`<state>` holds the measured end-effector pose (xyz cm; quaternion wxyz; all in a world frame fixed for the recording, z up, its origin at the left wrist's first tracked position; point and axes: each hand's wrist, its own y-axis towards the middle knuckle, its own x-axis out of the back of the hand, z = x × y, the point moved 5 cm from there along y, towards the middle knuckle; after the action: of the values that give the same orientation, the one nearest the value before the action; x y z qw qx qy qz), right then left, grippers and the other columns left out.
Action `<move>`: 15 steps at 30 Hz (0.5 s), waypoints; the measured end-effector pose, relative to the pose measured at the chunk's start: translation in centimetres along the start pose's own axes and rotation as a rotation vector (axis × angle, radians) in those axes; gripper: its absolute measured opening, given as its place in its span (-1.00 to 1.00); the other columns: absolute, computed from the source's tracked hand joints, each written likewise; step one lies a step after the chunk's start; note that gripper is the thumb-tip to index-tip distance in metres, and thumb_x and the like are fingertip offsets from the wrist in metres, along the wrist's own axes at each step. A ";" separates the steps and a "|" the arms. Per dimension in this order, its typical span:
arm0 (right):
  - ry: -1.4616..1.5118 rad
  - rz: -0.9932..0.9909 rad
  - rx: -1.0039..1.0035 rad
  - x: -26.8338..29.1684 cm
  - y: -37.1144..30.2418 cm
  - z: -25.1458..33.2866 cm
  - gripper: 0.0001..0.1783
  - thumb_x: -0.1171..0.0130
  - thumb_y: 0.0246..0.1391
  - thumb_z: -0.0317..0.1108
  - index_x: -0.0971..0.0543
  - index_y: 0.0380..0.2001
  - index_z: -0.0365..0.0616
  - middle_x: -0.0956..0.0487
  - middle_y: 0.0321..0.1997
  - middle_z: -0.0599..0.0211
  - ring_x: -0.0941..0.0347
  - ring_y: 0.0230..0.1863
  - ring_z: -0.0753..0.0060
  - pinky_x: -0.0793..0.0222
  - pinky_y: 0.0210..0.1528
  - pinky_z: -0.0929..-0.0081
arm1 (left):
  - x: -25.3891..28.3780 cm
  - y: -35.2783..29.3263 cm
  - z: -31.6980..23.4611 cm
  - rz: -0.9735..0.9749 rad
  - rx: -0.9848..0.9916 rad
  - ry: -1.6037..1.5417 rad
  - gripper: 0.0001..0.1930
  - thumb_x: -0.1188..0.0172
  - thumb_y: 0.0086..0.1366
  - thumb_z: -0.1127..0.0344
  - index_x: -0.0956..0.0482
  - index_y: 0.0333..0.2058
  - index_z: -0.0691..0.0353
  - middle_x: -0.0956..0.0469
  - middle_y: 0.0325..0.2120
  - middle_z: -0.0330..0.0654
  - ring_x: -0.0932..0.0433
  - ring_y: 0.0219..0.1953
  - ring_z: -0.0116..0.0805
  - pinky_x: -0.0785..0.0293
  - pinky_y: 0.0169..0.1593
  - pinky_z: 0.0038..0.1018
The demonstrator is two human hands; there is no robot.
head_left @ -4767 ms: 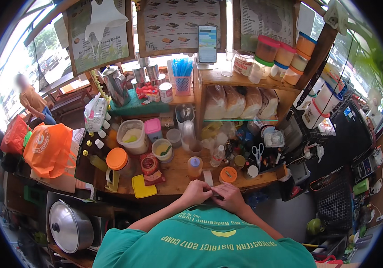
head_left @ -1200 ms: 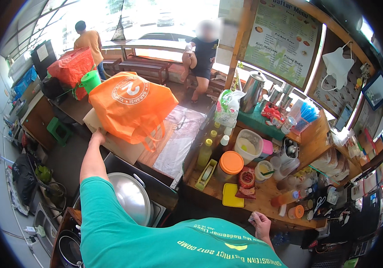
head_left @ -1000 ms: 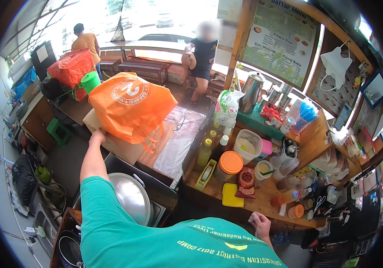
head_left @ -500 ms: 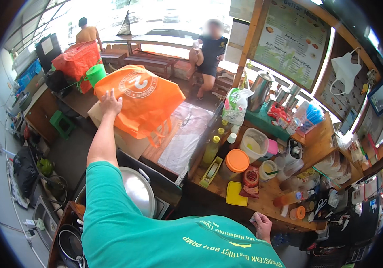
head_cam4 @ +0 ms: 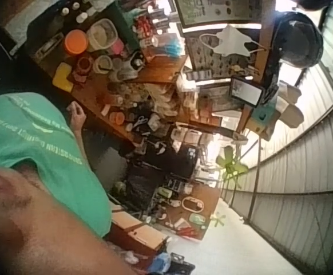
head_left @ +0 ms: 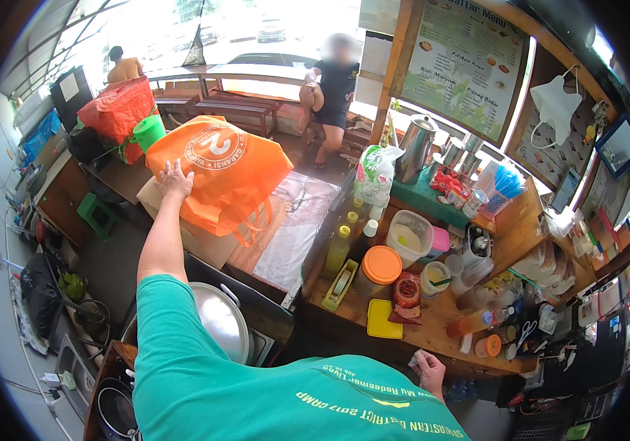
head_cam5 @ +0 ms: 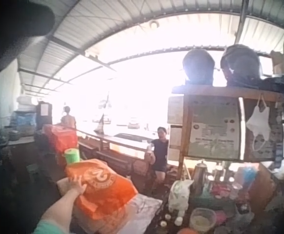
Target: Fill small plastic pouches with sauce from a squeeze bottle and seal them.
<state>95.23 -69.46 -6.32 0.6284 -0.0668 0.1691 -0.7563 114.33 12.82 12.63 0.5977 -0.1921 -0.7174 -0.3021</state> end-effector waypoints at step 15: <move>-0.393 0.073 0.147 3.7 5.1 -2.6 -0.79 -0.38 0.12 -0.37 -0.69 -0.32 -0.35 -0.67 -0.41 0.36 -0.56 -0.41 0.60 -0.49 -0.29 0.58 | 6.7 -2.9 -5.5 0.020 -0.185 0.077 -0.17 -0.27 0.25 -0.13 -0.17 0.41 -0.03 -0.09 0.45 -0.14 -0.12 0.45 -0.02 0.03 0.41 0.28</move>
<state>98.41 -73.43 -10.86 0.6795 -0.1606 -0.0099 -0.7158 115.12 6.43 19.08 0.6077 -0.2419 -0.6609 -0.3681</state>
